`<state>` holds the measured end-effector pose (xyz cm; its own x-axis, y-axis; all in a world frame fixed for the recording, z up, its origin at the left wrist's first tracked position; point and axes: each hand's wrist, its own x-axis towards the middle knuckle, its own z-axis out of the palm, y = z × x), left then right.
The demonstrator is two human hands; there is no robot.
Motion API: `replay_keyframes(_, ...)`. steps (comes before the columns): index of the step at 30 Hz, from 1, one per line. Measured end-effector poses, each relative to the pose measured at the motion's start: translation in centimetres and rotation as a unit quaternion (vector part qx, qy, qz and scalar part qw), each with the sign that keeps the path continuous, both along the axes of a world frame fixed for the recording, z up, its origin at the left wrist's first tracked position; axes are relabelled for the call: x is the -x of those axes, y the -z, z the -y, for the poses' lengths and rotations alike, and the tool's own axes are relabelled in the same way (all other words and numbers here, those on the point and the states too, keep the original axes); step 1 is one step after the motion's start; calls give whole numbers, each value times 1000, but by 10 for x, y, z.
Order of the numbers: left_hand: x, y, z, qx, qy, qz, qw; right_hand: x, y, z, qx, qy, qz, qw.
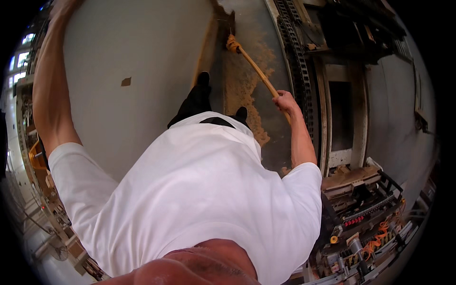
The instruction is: The person uses an air blower to clear dust from a machine and the floor, then sweeps sawdust into a pile using a broom. The person also moves a flexible dust extraction hose out of the way during the process.
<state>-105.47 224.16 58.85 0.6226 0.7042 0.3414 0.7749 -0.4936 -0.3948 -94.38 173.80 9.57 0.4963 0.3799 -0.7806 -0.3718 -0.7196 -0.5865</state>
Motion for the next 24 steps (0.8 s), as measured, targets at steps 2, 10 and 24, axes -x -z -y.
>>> replay_keyframes(2, 18, 11, -51, 10, -23, 0, 1000, 4, 2, 23, -17, -28, -8, 999)
replay_keyframes(10, 68, 31, -183, -25, -129, 26, 991, 70, -23, 98, 24, 55, -40, 997)
replay_keyframes(24, 141, 39, -315, -25, -244, 54, 968, 41, 7, -41, 18, 37, -62, 997)
